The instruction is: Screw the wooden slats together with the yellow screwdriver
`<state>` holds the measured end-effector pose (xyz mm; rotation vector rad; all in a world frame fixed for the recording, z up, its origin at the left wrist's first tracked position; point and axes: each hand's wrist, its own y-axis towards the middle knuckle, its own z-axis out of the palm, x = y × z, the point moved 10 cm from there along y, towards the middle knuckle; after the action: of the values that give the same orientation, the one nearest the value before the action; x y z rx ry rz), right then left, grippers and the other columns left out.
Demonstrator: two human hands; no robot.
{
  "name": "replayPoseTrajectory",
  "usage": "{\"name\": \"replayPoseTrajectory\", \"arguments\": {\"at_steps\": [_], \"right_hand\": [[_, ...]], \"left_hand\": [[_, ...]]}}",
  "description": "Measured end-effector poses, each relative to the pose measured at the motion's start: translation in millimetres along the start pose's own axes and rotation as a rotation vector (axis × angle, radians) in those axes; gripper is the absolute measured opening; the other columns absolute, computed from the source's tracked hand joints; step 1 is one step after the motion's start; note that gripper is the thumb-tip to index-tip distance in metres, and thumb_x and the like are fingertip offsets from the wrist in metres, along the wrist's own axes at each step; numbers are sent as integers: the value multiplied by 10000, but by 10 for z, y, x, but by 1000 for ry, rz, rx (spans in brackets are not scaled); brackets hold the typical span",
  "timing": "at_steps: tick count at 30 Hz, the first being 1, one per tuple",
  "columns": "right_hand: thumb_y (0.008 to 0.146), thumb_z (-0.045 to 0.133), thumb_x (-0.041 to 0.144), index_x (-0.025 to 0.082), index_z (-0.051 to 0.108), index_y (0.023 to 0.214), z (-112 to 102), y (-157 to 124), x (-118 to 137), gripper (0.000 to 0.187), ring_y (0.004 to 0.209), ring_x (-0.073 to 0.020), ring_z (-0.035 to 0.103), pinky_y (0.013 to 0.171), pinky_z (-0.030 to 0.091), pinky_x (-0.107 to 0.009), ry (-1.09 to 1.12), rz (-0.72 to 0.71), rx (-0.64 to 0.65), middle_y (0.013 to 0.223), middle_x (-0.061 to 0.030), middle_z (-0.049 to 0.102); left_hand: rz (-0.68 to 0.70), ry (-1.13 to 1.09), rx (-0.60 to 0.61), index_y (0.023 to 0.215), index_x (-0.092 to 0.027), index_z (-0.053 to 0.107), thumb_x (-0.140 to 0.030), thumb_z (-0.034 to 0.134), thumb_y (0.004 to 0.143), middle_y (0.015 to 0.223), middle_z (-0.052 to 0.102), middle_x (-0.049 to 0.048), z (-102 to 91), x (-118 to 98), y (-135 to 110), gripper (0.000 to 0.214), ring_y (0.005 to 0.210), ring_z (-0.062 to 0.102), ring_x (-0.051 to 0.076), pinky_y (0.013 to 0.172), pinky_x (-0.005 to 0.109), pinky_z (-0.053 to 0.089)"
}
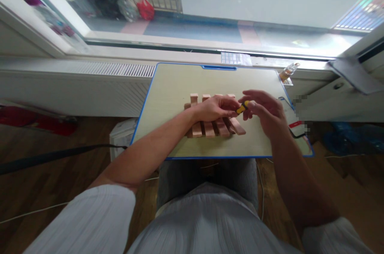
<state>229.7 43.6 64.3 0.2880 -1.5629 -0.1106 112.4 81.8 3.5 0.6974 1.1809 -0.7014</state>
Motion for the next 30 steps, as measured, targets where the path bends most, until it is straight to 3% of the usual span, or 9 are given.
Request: {"name": "replayPoseTrajectory", "arguments": {"at_steps": [4, 9, 14, 18, 26, 30], "right_hand": [[964, 833, 435, 235, 881, 1114, -12, 10, 20, 254, 634, -151, 699, 582, 541, -315, -41, 27, 60, 911, -46, 831], [956, 860, 457, 236, 851, 1078, 7, 17, 45, 253, 621, -142, 694, 575, 528, -293, -66, -7, 53, 823, -25, 799], [876, 943, 447, 232, 748, 924, -20, 24, 70, 294, 605, -111, 680, 553, 554, -271, -35, -71, -35, 905, -7, 780], [831, 979, 404, 234, 648, 843, -28, 12, 53, 372, 591, -88, 648, 504, 535, -246, 3, -105, -102, 925, 10, 737], [814, 990, 377, 242, 660, 866, -8, -14, -18, 360, 583, -79, 600, 451, 472, -217, -26, -119, -140, 917, 19, 716], [873, 933, 469, 255, 807, 1070, 15, -4, -29, 317, 622, -110, 649, 533, 553, -265, -71, -24, -62, 1000, -25, 790]], "left_hand": [[33, 28, -1, 1128, -113, 804, -274, 903, 873, 1094, 800, 87, 0, -56, 0, 317, 1008, 721, 150, 976, 303, 544], [55, 167, 36, 1134, -103, 820, -258, 825, 944, 1080, 787, 80, 13, -115, -8, 246, 971, 697, 133, 926, 277, 524], [51, 257, -1, 1191, -126, 824, -275, 840, 925, 1115, 782, 82, -45, -128, -26, 305, 1006, 694, 154, 941, 298, 527], [23, 186, 12, 1153, -121, 799, -298, 865, 912, 1055, 764, 65, -10, -89, -34, 307, 964, 690, 139, 935, 299, 535], [26, -18, -11, 1081, -133, 781, -292, 946, 827, 1007, 771, 41, -36, 33, -1, 342, 948, 706, 127, 933, 303, 528], [21, 20, -7, 1099, -120, 813, -330, 959, 816, 1086, 805, 95, -30, 13, 10, 381, 999, 729, 159, 972, 323, 547]]}}
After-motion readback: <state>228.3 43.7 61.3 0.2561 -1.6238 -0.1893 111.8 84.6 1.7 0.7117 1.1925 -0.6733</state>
